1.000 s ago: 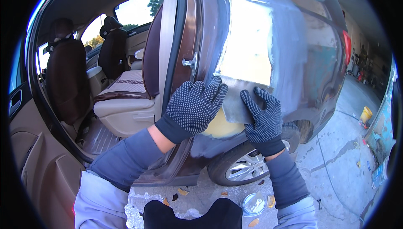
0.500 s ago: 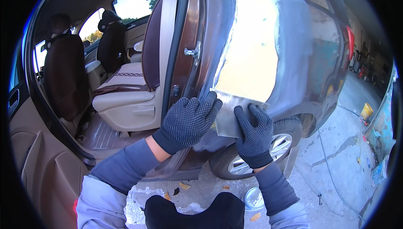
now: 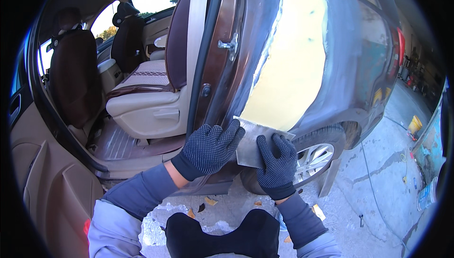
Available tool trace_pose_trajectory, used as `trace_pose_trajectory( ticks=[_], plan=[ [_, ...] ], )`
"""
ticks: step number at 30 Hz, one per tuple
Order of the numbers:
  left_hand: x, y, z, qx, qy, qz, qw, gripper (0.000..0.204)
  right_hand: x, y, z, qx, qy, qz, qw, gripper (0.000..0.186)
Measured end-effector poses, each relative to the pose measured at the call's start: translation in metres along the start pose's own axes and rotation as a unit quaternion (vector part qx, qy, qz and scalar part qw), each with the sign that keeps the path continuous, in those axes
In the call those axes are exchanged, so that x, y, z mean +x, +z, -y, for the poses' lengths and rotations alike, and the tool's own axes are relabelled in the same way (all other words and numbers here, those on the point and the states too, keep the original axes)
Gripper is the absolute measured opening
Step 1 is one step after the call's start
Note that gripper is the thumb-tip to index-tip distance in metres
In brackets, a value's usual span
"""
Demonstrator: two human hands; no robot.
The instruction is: The person applies a yellow body filler to a damaged area on the rear quarter panel of a dark-colored car using two metal spreaders. They repeatedly scoop filler from one spreader and smooth it onto the panel, working the material into the surface.
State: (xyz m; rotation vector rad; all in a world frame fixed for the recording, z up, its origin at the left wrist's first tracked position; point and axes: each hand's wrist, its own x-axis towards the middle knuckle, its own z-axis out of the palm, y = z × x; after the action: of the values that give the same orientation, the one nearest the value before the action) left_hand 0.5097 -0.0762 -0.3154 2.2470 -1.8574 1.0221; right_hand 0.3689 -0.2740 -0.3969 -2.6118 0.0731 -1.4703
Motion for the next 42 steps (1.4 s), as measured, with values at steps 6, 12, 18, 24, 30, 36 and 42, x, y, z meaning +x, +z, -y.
trace_pose_trajectory(
  ticks=[6,12,18,24,30,36,42],
  plan=[
    [-0.023,0.007,-0.007,0.048,0.028,0.004,0.998,0.047,-0.013,-0.001,0.007,0.024,-0.009,0.034,0.999,0.068],
    [-0.033,-0.005,-0.020,0.038,0.019,0.086,0.995,0.048,-0.022,-0.021,0.018,0.031,-0.026,0.098,0.994,0.064],
    [-0.077,-0.041,-0.076,-0.099,-0.129,-0.183,0.970,0.044,-0.072,-0.046,0.012,0.358,0.293,-0.058,0.885,0.036],
    [-0.086,0.020,-0.182,-0.565,-0.329,0.059,0.754,0.029,-0.143,-0.039,0.006,0.371,0.348,-0.164,0.845,0.023],
    [-0.086,0.062,-0.239,-0.627,-0.278,0.015,0.727,0.045,-0.171,-0.048,0.049,0.262,0.289,-0.027,0.920,0.035],
    [-0.125,0.104,-0.233,-0.502,-0.326,-0.031,0.800,0.042,-0.239,-0.039,0.011,0.594,0.427,0.133,0.669,0.029],
    [-0.165,0.093,-0.219,-0.750,-0.498,-0.087,0.427,0.054,-0.370,-0.019,-0.125,-0.007,0.635,0.142,0.759,0.070]
  ],
)
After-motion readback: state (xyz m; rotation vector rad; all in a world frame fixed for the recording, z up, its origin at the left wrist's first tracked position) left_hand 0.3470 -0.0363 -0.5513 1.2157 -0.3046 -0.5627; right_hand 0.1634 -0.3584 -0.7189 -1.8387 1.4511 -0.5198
